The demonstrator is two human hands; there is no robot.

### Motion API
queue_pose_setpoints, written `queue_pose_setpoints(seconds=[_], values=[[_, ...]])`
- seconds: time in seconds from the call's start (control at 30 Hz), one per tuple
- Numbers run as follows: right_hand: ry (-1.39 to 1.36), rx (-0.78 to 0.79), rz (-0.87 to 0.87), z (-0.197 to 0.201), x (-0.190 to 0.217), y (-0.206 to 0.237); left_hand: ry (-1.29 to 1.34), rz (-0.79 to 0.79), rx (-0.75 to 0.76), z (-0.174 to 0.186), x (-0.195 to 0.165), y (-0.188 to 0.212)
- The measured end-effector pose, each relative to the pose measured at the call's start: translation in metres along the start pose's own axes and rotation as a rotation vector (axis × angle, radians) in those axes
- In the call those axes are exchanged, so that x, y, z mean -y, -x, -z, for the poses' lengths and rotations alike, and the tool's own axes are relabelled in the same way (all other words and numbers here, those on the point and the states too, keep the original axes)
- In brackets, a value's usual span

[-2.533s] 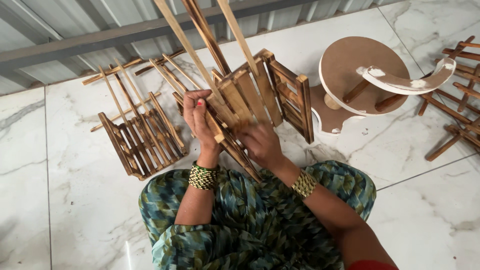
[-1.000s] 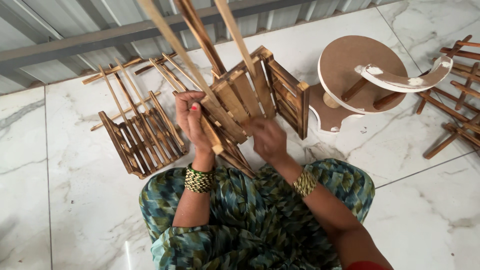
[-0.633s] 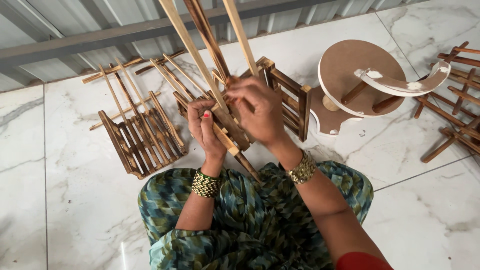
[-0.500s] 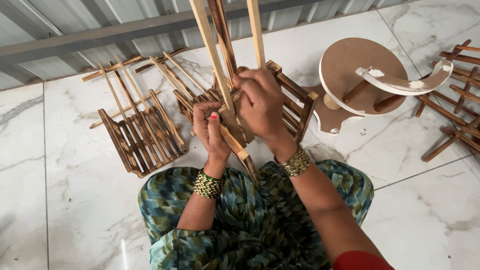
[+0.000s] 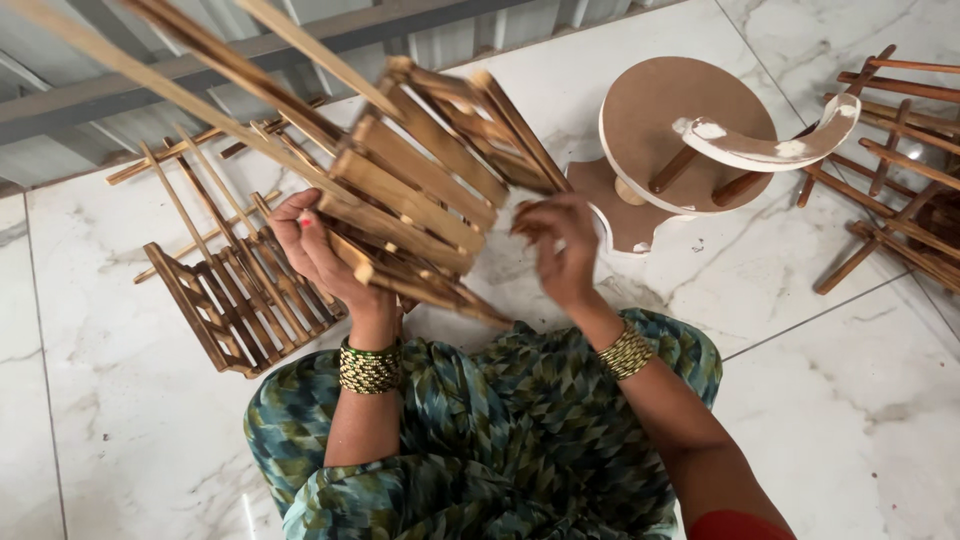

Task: The person sits on the floor and sands several small wooden furniture pieces, including a stool and miniature chairs, using a sanding block. They rotate each item to sand multiple surfaces and set finished pieces aside.

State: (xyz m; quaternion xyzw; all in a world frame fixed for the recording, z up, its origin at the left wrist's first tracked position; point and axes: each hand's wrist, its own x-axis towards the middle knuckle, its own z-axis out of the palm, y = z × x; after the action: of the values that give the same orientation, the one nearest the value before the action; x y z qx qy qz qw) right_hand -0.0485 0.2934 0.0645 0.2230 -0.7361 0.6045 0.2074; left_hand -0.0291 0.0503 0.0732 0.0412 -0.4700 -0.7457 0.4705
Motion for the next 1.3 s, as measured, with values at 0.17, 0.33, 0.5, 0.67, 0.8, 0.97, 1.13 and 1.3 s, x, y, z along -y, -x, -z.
queue_pose_setpoints(seconds=[0.17,0.33,0.5,0.67,0.8,0.97,1.13,1.3], values=[[-0.958,-0.358,-0.651,0.038,-0.093,-0.019,0.085,-0.013,-0.071,-0.013,0.005,-0.011],[-1.205,-0.731,-0.865,0.059,-0.157,-0.054,0.067,0.051,-0.087,-0.019,0.016,-0.007],[-1.022,-0.828,-0.820,0.063,-0.174,-0.064,0.119,0.155,-0.038,-0.027,0.014,-0.001],[-1.024,-0.650,-0.876,0.125,-0.166,-0.022,0.218,0.207,-0.014,-0.037,0.019,-0.003],[-0.978,-0.571,-0.948,0.162,-0.160,0.002,0.393,0.277,-0.070,-0.069,0.059,0.002],[-0.931,-0.530,-0.906,0.172,-0.171,0.011,0.576,0.476,-0.148,-0.133,0.127,0.026],[-0.901,-0.487,-0.897,0.199,-0.177,0.022,0.476,0.724,-0.180,-0.163,0.162,0.029],[-0.850,-0.383,-0.900,0.218,-0.177,0.039,0.428,0.819,-0.151,-0.177,0.185,0.038]])
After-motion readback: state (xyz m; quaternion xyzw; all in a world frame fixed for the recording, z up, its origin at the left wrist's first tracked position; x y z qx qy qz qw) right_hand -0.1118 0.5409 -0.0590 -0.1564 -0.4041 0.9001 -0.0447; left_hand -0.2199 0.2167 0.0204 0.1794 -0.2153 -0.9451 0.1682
